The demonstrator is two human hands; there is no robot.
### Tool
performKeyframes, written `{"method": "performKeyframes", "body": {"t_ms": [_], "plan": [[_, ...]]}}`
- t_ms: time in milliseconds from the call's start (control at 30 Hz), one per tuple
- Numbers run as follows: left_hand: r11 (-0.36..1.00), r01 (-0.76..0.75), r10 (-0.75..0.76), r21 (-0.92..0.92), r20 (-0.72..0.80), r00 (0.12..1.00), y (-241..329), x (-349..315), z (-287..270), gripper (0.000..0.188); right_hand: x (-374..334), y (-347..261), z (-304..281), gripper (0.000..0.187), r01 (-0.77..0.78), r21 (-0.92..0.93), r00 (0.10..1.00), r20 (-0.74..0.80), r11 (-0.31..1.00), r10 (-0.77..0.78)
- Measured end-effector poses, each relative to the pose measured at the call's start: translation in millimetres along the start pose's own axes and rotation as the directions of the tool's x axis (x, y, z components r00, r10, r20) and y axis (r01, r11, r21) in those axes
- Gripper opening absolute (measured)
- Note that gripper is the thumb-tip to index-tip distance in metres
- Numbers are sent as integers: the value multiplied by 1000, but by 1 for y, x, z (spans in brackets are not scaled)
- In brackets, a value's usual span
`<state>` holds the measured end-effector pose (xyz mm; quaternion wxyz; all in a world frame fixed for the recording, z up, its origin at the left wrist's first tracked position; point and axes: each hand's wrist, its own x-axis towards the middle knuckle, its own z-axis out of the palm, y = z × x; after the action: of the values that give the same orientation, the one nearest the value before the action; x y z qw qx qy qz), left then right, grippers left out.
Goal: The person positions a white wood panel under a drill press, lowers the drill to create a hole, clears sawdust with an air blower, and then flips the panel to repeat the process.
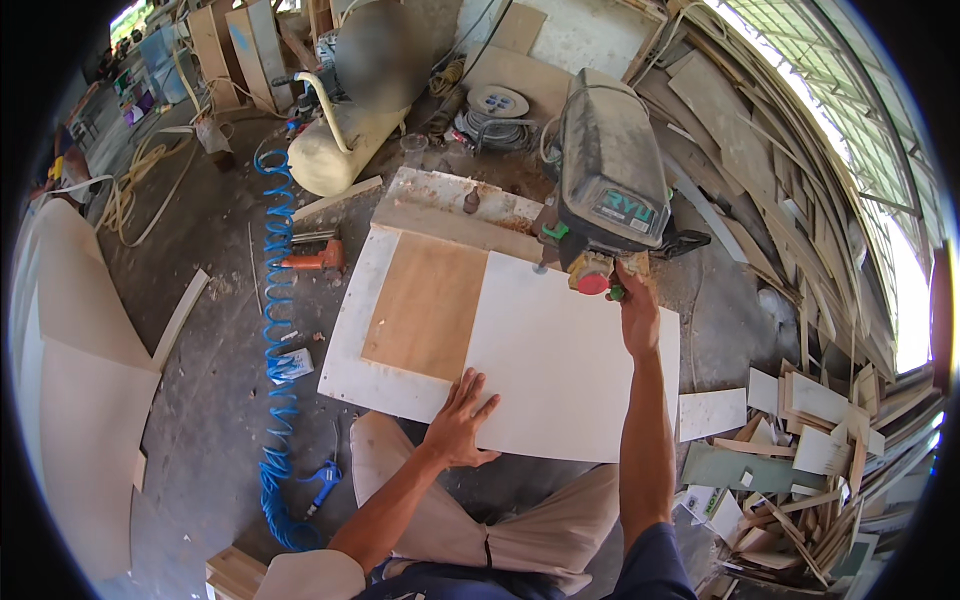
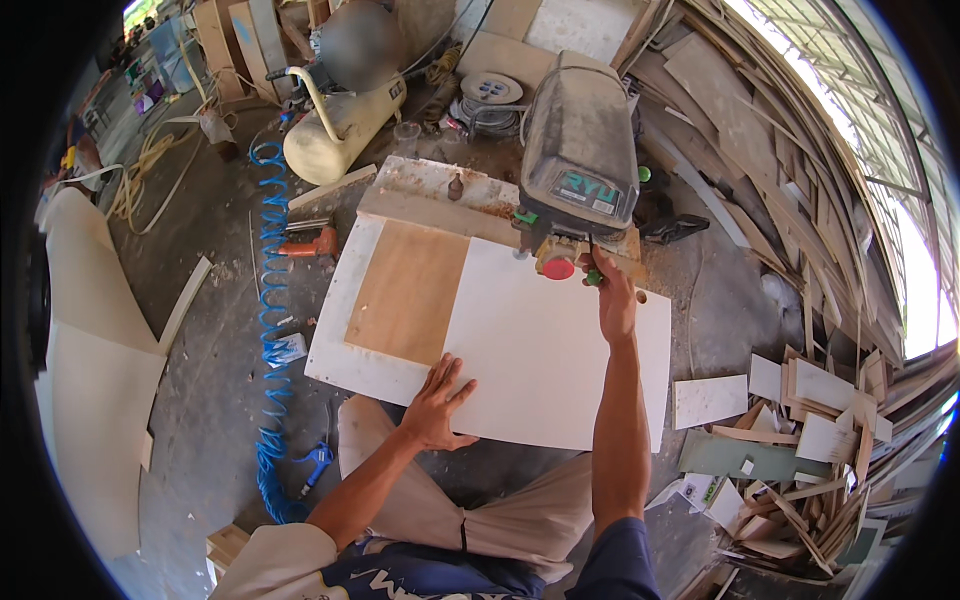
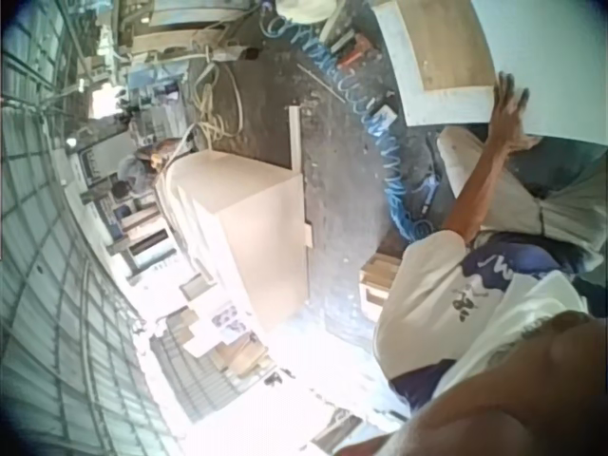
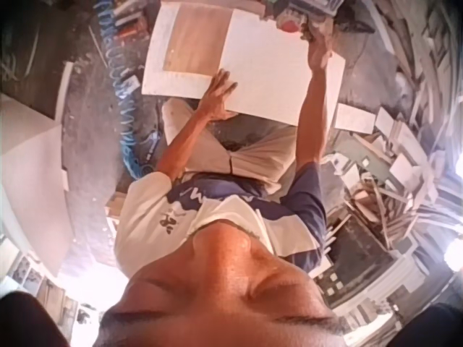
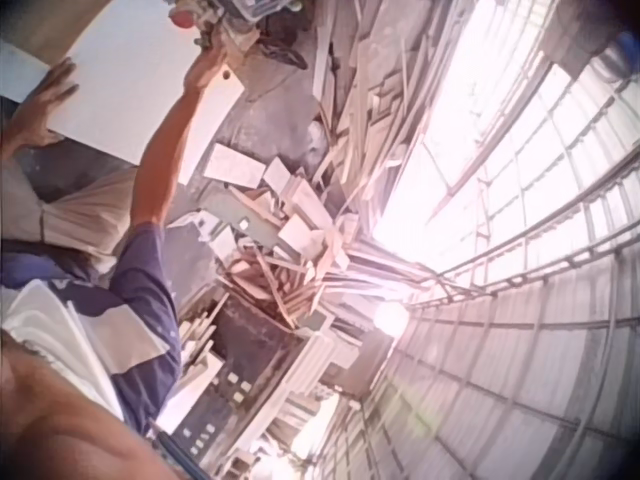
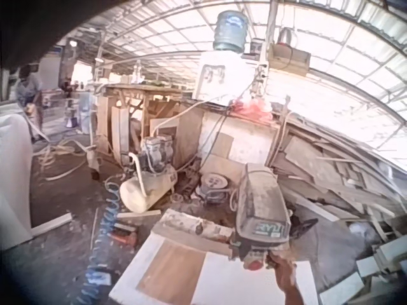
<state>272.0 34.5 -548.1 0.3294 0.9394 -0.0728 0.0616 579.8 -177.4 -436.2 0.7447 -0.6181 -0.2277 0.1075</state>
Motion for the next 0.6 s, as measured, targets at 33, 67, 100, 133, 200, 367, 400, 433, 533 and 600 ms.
{"method": "performKeyframes", "body": {"t_ms": [33,67,100,133,200,367,400,433,533,600], "plan": [[1000,-4,4,-1,-8,1000,-1,-1,-1,101,-1,0,3,56,11,-13,1000,-5,1000,-11],[1000,-8,8,-2,-16,1000,-2,-2,-2,101,-2,-1,5,56,22,-25,1000,-10,999,-22],[1000,-6,6,-7,-19,1000,-3,-2,-4,100,0,-4,6,56,7,-31,1000,0,999,-7],[1000,-3,3,-12,-21,1000,-3,-2,-7,98,3,-6,6,56,-8,-37,1000,9,999,8],[1000,23,-23,21,1,1000,2,3,-14,95,5,-11,4,55,-22,-42,1000,15,999,23],[958,243,-267,151,168,949,23,55,-34,89,-1,-10,4,55,-44,-14,998,-45,999,44],[938,296,-317,180,103,943,21,72,-28,89,-3,-8,5,55,-42,-7,998,-51,999,42],[912,354,-367,208,26,930,12,91,-18,89,0,-7,10,55,-37,5,998,-48,999,37],[864,424,-388,272,-178,904,-15,109,13,88,2,-7,13,56,-53,8,997,-59,999,54],[851,441,-386,285,-231,893,-21,111,21,89,3,-6,12,56,-62,-7,996,-68,998,62]]}}
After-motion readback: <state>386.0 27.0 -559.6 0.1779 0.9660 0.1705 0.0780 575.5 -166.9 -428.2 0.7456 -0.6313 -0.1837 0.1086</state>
